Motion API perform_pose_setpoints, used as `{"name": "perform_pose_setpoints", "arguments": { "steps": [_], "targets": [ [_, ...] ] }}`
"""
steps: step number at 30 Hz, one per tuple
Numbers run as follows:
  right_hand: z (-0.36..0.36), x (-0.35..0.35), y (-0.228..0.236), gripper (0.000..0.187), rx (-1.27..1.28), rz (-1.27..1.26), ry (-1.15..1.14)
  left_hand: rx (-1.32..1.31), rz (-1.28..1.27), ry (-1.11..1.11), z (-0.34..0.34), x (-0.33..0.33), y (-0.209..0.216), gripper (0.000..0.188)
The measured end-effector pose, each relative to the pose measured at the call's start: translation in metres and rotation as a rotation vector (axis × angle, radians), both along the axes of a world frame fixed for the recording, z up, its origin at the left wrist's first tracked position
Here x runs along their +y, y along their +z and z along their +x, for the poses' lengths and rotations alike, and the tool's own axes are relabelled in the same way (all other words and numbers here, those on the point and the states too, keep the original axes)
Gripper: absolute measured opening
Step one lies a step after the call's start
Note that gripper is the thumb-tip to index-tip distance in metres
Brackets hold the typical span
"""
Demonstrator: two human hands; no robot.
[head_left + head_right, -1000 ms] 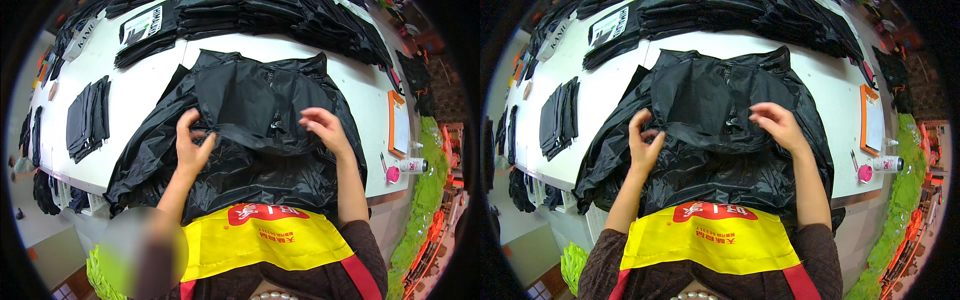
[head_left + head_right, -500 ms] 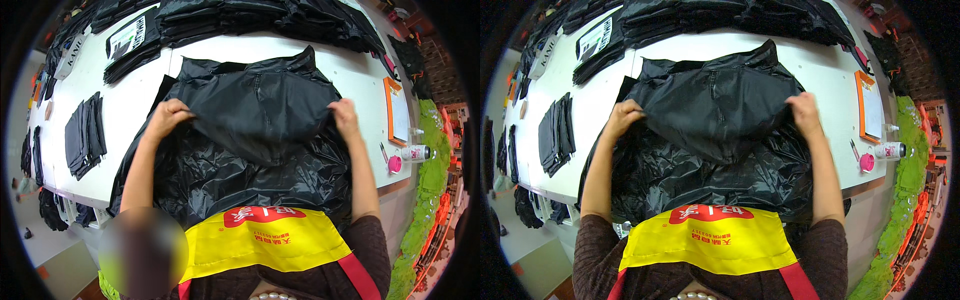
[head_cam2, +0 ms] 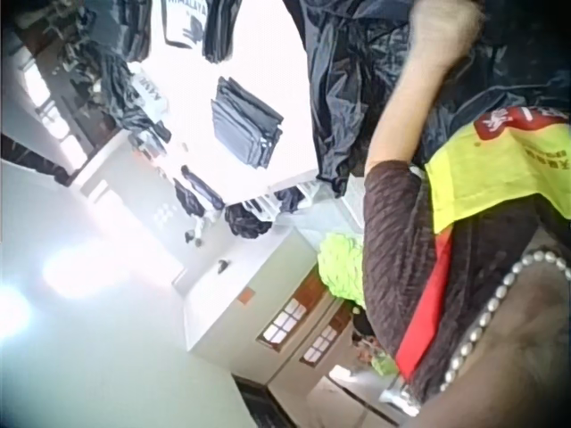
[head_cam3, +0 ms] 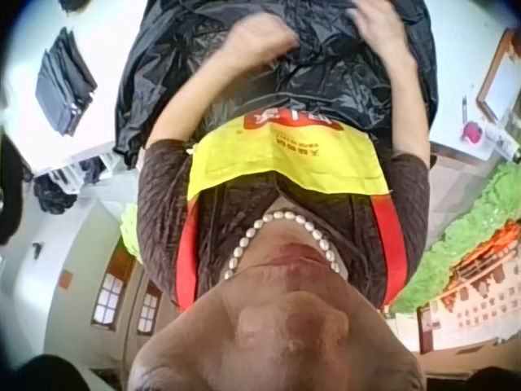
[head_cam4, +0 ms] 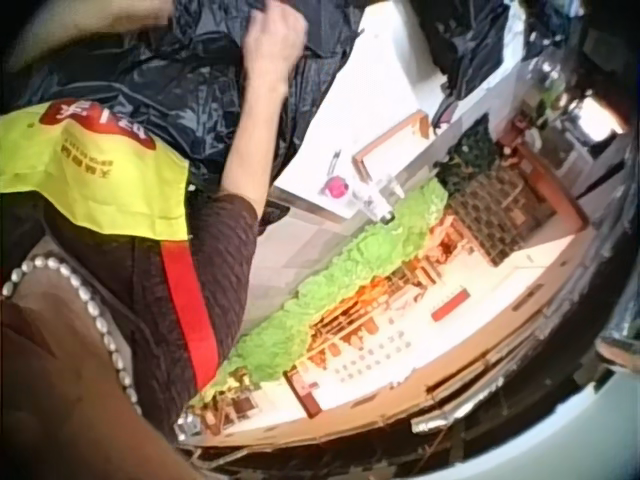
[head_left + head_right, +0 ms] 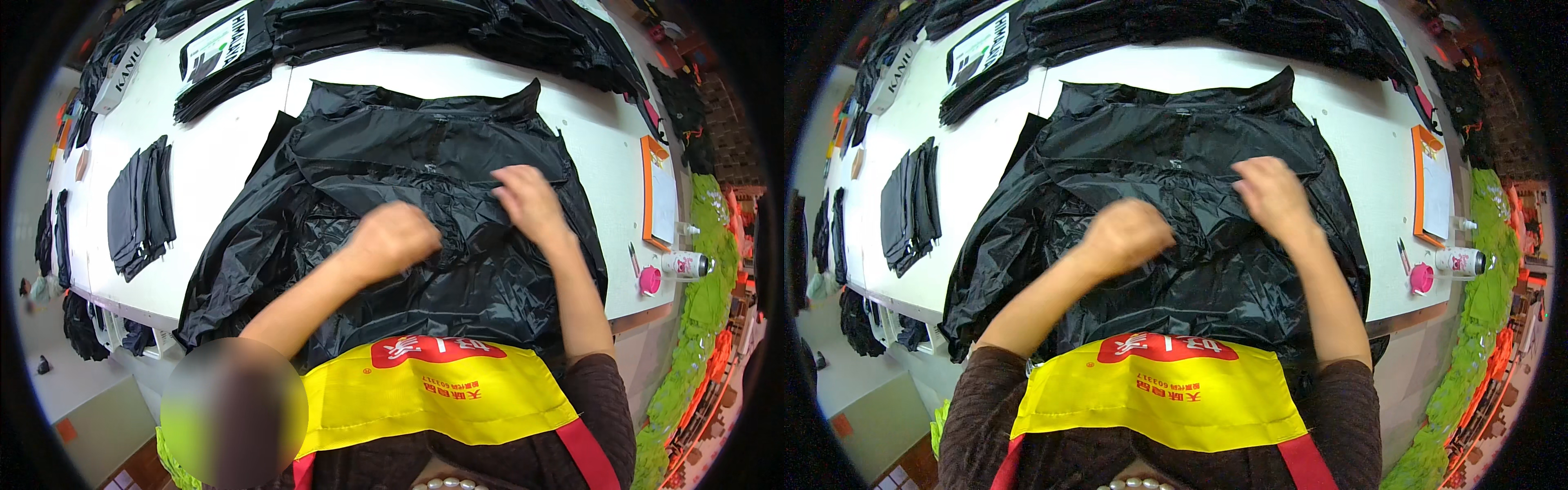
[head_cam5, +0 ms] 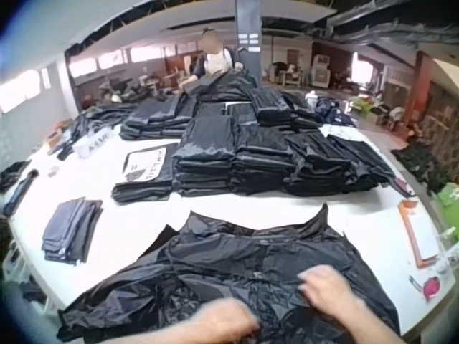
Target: The person folds a black jacket on a white table. They smooth the fabric, fold the sleeves inward, fold the body in half, and then fold it again into a compact rectangle before placing it on a stack of similar folded items.
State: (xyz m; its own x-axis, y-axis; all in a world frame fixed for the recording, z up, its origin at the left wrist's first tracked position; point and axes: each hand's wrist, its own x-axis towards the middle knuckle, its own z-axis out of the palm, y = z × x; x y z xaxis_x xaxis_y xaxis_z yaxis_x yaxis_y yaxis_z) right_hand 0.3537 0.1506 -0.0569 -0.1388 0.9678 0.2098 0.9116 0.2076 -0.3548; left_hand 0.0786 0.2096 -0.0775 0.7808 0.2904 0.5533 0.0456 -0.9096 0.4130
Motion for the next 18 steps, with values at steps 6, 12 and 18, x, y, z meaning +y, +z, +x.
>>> {"name": "perform_pose_setpoints", "arguments": {
  "steps": [6,12,18],
  "targets": [
    [-0.02,0.023,-0.095,0.049,-0.271,0.045,-0.151,0.43,-0.027,-0.012,0.005,-0.024,-0.057,0.049],
    [0.002,0.038,-0.097,0.037,-0.141,0.136,-0.135,0.415,-0.017,-0.012,0.001,-0.049,-0.064,0.045],
    [0.021,0.03,-0.062,0.038,-0.112,0.359,-0.245,0.32,-0.156,0.083,-0.001,-0.049,-0.036,0.048]
  ]
}}
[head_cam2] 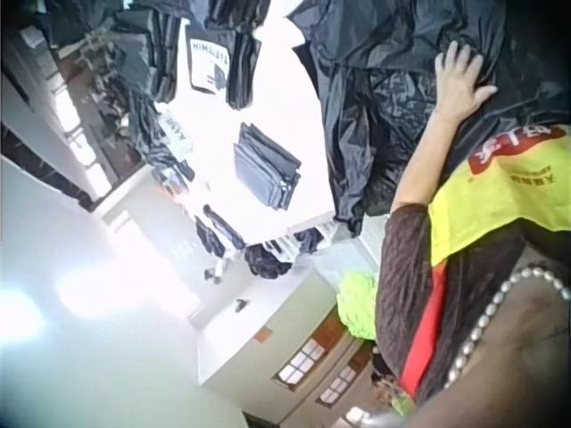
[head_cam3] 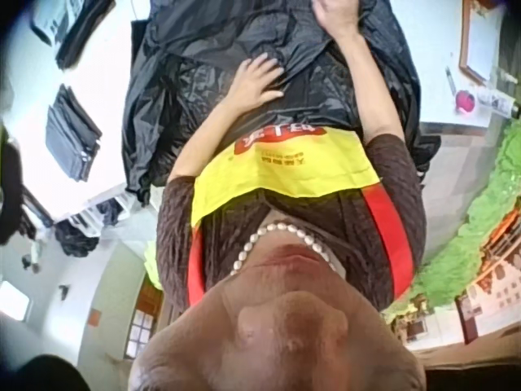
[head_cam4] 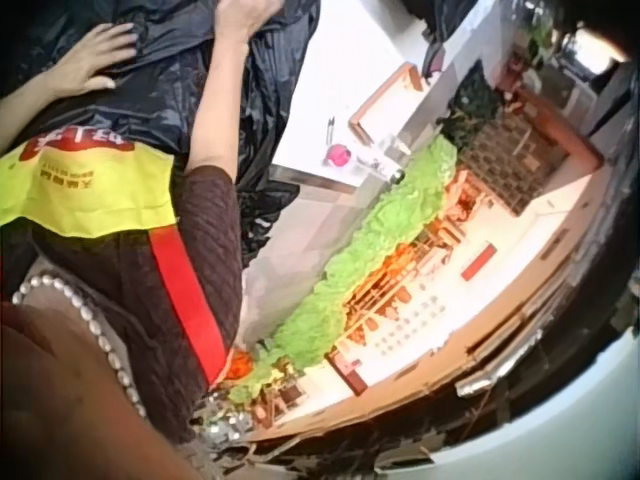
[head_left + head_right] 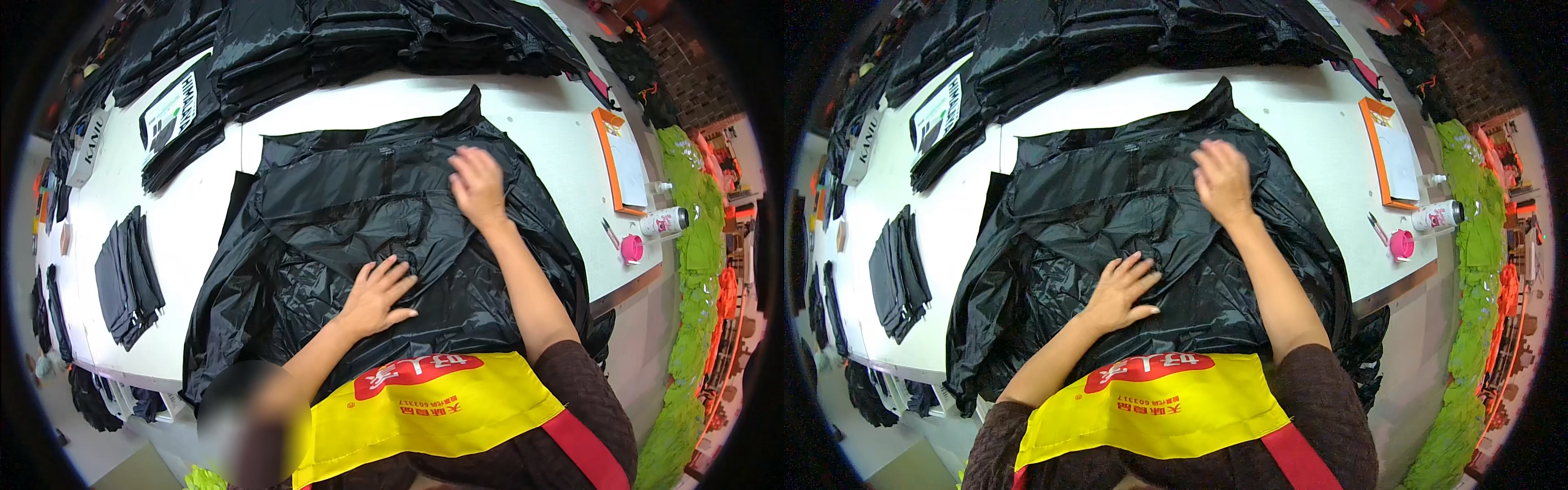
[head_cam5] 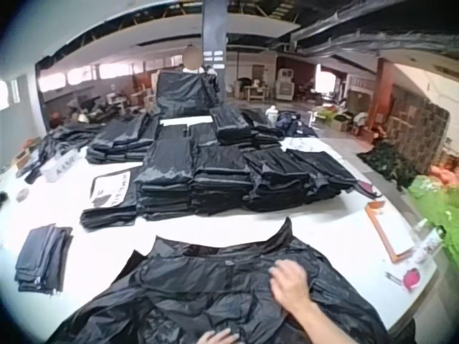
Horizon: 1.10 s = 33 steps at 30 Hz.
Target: The person folds a black jacket on a white table. They smooth the fabric, fold the sleeves inward, fold the body in half, and then fold it again into a compact rectangle before placing it on a stack of similar folded items.
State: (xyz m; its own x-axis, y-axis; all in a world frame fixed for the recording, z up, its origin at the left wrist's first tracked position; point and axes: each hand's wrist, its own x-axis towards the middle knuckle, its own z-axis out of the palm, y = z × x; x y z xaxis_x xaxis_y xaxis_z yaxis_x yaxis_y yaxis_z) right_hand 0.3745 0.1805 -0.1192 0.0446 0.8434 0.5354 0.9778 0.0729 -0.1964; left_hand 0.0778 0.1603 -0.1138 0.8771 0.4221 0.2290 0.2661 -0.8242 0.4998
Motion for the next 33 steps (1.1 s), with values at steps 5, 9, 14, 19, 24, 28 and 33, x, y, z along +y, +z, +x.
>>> {"name": "perform_pose_setpoints", "arguments": {
  "steps": [5,9,14,19,24,28,33],
  "targets": [
    [0.098,-0.004,-0.001,0.049,0.618,-0.218,-0.713,-0.137,0.356,0.581,-0.016,0.097,0.042,0.047],
    [0.109,0.0,0.003,0.03,1.544,-0.136,-0.325,0.125,-0.203,1.116,-0.069,0.188,0.03,0.068],
    [0.1,-0.006,0.007,0.018,1.794,-0.052,-0.085,-0.077,-0.854,1.123,-0.066,0.225,0.021,0.049],
    [0.099,-0.006,0.007,0.017,1.86,-0.026,-0.076,-0.474,-1.094,0.994,-0.066,0.244,-0.002,0.023],
    [0.104,-0.008,0.002,0.021,1.831,-0.042,-0.064,-0.828,-1.242,0.895,-0.057,0.231,-0.001,0.022],
    [0.109,-0.019,0.008,0.032,1.489,-0.13,-0.23,-0.85,-1.163,0.875,-0.052,0.218,0.005,0.03],
    [0.196,-0.094,-0.01,0.033,0.62,-0.318,-0.433,-0.979,-1.224,0.751,-0.06,0.22,-0.007,0.029]
  ]
}}
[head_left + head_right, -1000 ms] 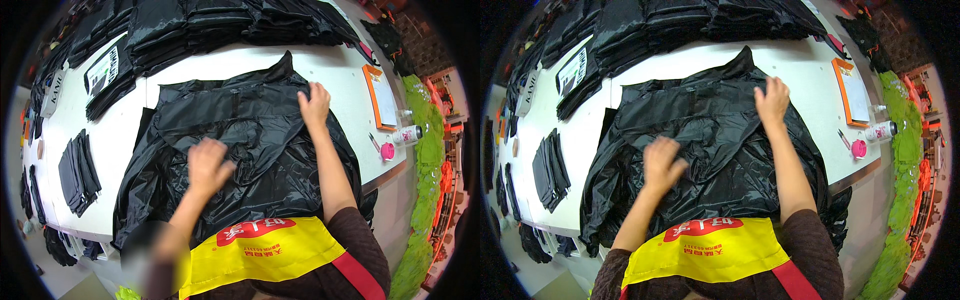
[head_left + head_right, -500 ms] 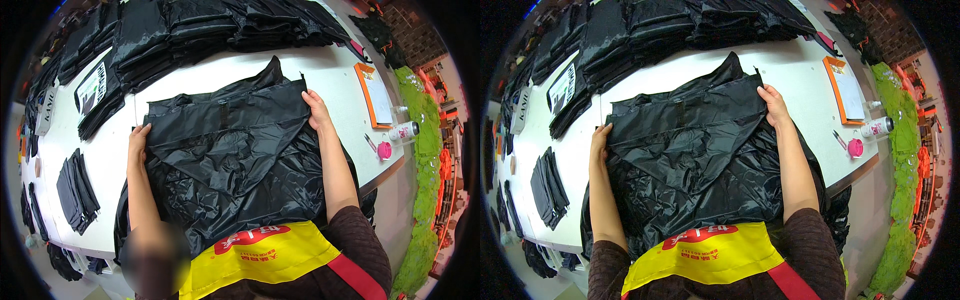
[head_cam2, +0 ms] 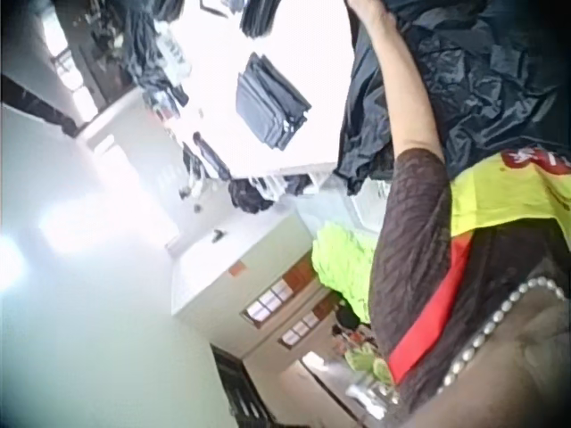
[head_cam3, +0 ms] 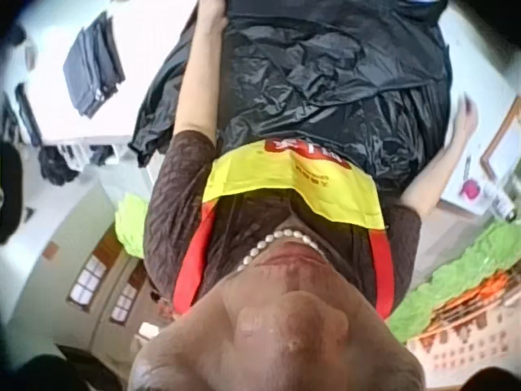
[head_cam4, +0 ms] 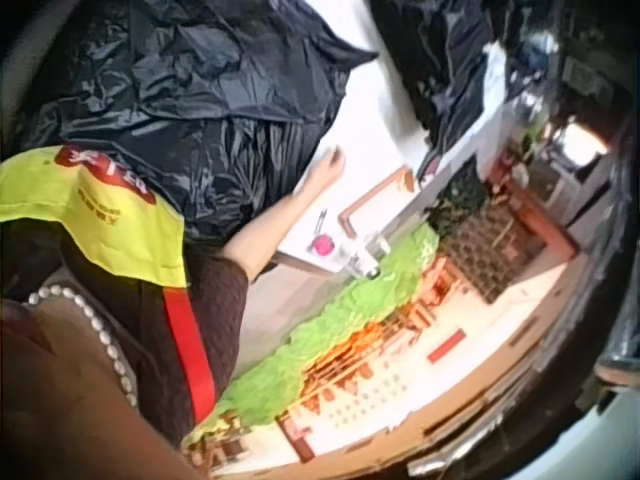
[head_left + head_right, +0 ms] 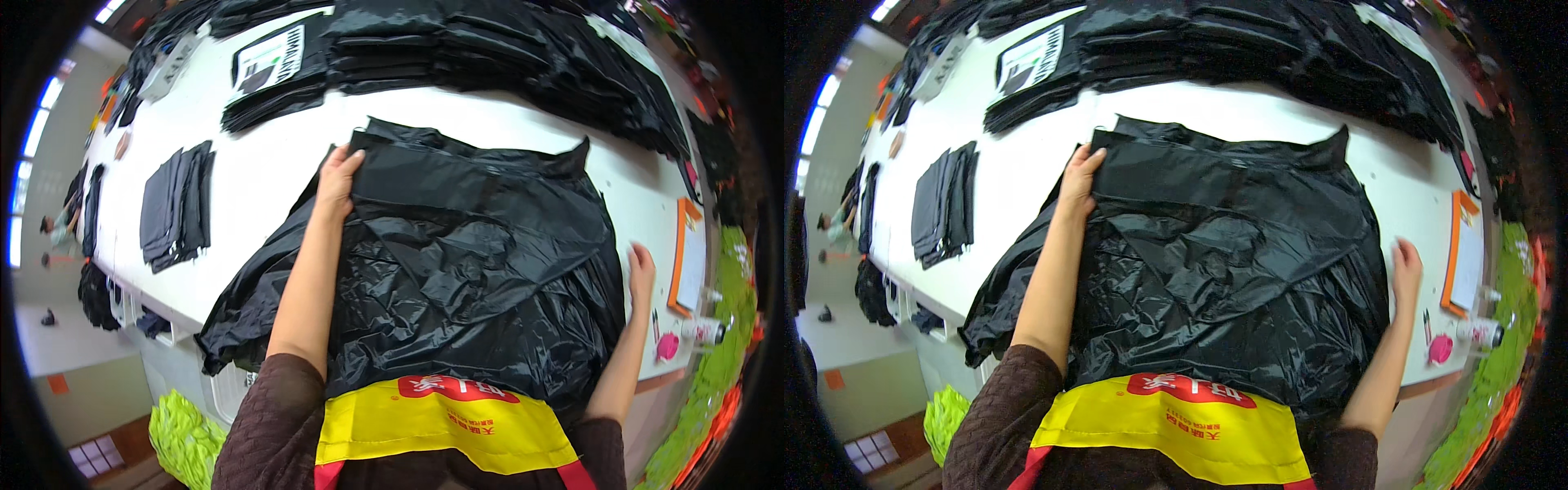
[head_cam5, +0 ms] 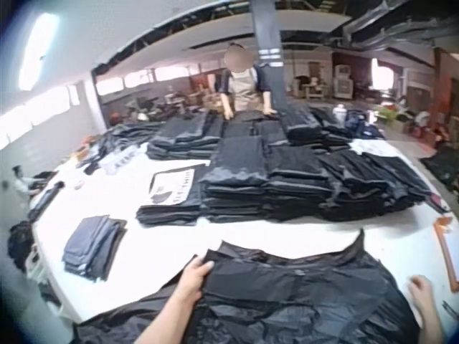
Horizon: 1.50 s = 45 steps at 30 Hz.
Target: The person folds a black jacket on a white table. They smooth the fabric, fold the sleeves inward, fold the body in half, and then fold it again into a compact rectangle before placing it on a stack of similar folded items.
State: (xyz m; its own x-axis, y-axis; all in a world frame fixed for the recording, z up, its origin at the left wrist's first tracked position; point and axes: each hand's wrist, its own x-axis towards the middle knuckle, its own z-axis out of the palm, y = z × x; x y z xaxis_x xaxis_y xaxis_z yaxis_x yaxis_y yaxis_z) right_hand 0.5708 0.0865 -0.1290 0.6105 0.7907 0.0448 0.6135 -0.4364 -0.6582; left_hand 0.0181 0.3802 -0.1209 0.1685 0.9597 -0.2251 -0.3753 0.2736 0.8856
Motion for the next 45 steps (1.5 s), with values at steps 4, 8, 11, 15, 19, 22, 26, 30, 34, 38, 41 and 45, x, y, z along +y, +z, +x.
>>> {"name": "perform_pose_setpoints", "arguments": {
  "steps": [4,8,11,15,19,22,26,30,34,38,41,45],
  "targets": [
    [0.065,-0.097,-0.016,0.041,-0.536,-0.451,-0.284,-0.038,0.021,0.034,-0.003,-0.006,0.001,0.03],
    [0.069,-0.152,-0.016,0.041,-0.491,-0.655,-0.417,0.018,0.034,0.057,-0.002,-0.007,0.005,0.031],
    [0.095,-0.207,-0.041,0.039,-0.714,-0.599,-0.363,0.124,0.036,0.029,0.003,-0.005,0.009,0.038],
    [0.126,-0.266,-0.083,0.021,-0.711,-0.571,-0.431,0.309,0.024,0.032,0.008,0.002,0.019,0.037],
    [0.096,-0.217,-0.051,0.021,-0.681,-0.633,-0.455,0.292,0.129,0.029,-0.012,0.025,0.013,0.028],
    [0.073,-0.183,-0.008,0.023,-0.565,-0.731,-0.55,0.305,0.102,0.06,-0.009,0.028,0.02,0.026],
    [0.099,-0.191,-0.026,0.033,-0.472,-0.608,-0.428,0.366,0.188,0.091,0.007,0.019,0.025,0.026],
    [0.109,-0.173,-0.042,0.031,-0.401,-0.54,-0.387,0.469,0.147,0.145,0.027,0.001,0.042,0.038],
    [0.103,-0.069,-0.05,0.015,-0.141,0.016,-0.389,0.293,0.254,0.081,0.029,-0.009,0.041,0.023],
    [-0.125,0.102,0.062,0.009,0.615,0.211,-0.046,0.173,0.255,0.061,0.038,-0.022,0.045,0.02],
    [-0.246,0.165,0.091,0.016,0.622,0.252,0.418,0.113,0.255,0.054,0.047,-0.031,0.055,0.018],
    [-0.33,0.223,0.097,0.023,1.033,0.193,0.481,0.091,0.278,0.059,0.054,-0.036,0.057,0.017]
  ]
}}
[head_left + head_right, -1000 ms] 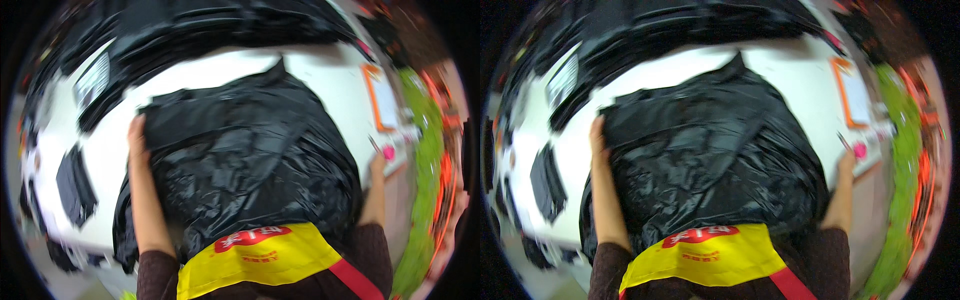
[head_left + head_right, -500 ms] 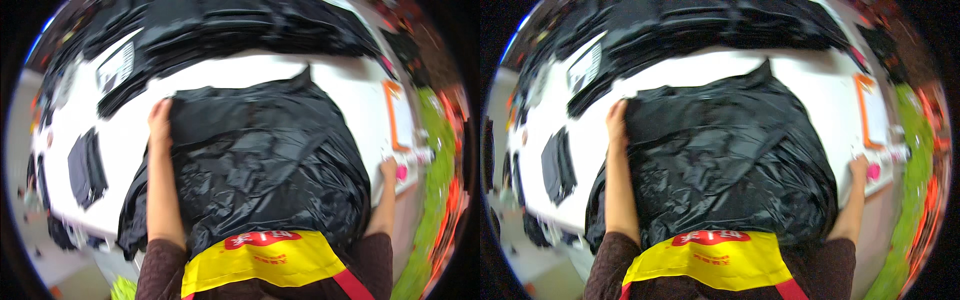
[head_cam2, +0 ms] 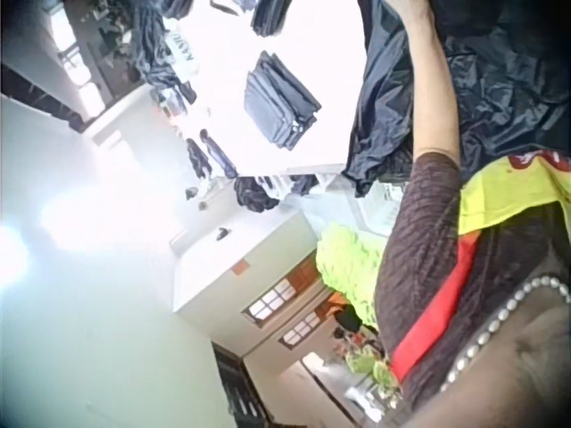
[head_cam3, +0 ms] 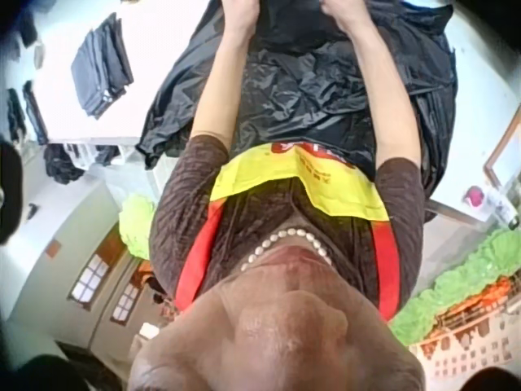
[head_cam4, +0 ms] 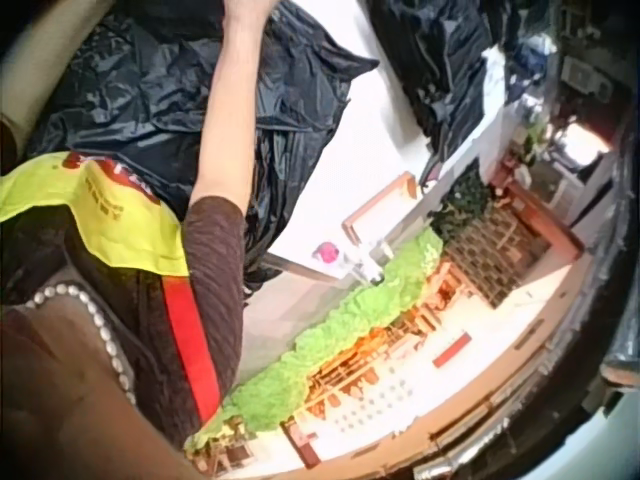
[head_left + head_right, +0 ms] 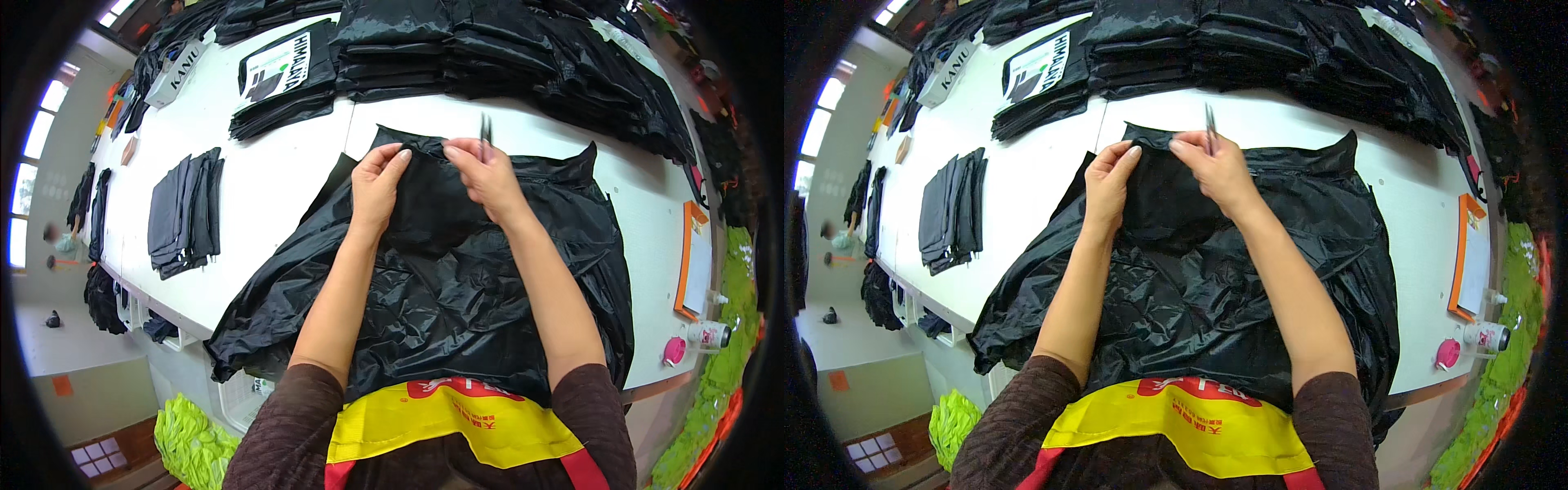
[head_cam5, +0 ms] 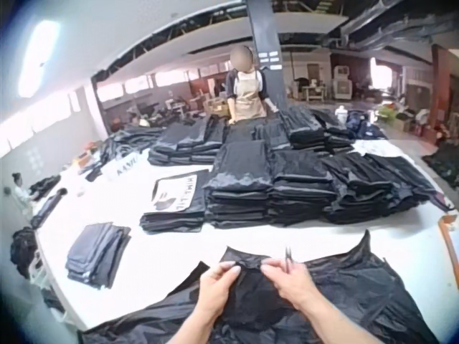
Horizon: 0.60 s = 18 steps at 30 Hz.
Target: The person folds a black jacket on a white table. They smooth the fabric, fold the sleeves inward, fold the body in half, and then fold it again into a compact rectangle before placing it on a stack of similar folded items.
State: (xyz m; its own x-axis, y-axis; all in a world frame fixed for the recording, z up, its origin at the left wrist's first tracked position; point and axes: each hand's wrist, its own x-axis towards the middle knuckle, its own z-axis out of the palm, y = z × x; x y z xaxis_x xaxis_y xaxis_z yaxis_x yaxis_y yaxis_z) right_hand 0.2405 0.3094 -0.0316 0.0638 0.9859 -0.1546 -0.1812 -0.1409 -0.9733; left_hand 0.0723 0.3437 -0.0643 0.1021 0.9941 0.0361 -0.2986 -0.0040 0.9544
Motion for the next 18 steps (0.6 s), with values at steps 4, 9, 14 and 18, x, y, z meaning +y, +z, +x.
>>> {"name": "perform_pose_setpoints", "arguments": {
  "steps": [4,9,14,18],
  "targets": [
    [-0.02,0.023,-0.007,0.019,-0.012,0.024,0.043,-0.048,0.019,-0.018,0.002,-0.003,-0.001,0.016],
    [-0.018,0.026,-0.023,0.015,-0.253,0.321,-0.036,0.039,-0.024,0.016,0.0,-0.003,-0.005,0.013],
    [-0.024,0.011,-0.019,0.013,-0.47,0.407,-0.043,-0.102,-0.105,0.049,0.009,-0.007,-0.004,0.013],
    [-0.03,0.008,-0.025,0.009,-0.237,0.289,-0.06,-0.097,-0.092,0.027,0.018,-0.01,0.008,0.015]
  ]
}}
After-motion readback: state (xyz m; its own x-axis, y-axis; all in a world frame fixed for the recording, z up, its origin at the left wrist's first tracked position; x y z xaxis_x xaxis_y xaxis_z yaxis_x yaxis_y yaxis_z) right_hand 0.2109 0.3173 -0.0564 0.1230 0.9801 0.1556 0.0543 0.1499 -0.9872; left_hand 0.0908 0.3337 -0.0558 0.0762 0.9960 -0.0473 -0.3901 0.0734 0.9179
